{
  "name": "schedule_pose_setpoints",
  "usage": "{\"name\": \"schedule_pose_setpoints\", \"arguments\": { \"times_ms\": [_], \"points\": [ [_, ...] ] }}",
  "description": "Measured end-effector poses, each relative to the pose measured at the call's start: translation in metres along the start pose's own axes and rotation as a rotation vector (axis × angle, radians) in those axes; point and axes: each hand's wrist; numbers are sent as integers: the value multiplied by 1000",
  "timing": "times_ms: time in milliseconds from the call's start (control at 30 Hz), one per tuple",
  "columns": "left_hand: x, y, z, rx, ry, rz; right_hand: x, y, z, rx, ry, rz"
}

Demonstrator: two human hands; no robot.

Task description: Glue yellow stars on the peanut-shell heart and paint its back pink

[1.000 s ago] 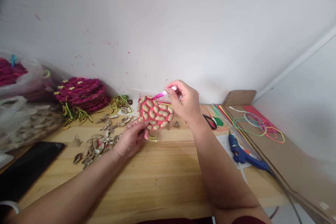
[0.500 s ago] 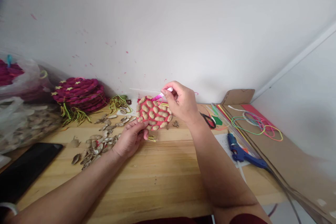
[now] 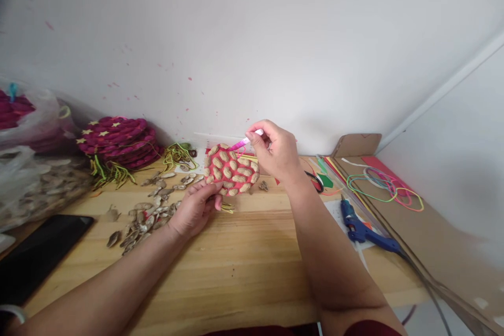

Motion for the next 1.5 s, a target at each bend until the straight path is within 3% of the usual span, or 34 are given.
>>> {"name": "schedule_pose_setpoints", "arguments": {
  "times_ms": [233,1133,1333,1500],
  "points": [
    [3,0,-3,-2,2,-15,1,0,3,-28,-44,-2],
    [7,-6,-14,-44,-6,2,5,1,-14,136,274,-61],
    [7,-4,-11,-35,18,-18,4,0,-14,74,121,-19],
    [4,0,-3,-18,16,-38,3,1,0,-6,-16,10]
  ]
}}
Point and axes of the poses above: each hand's wrist, its own y-axis away from the middle knuckle, its own x-axis out of the back of the hand, z = x × y, and after that the axes turned 6 degrees about -z, right-handed
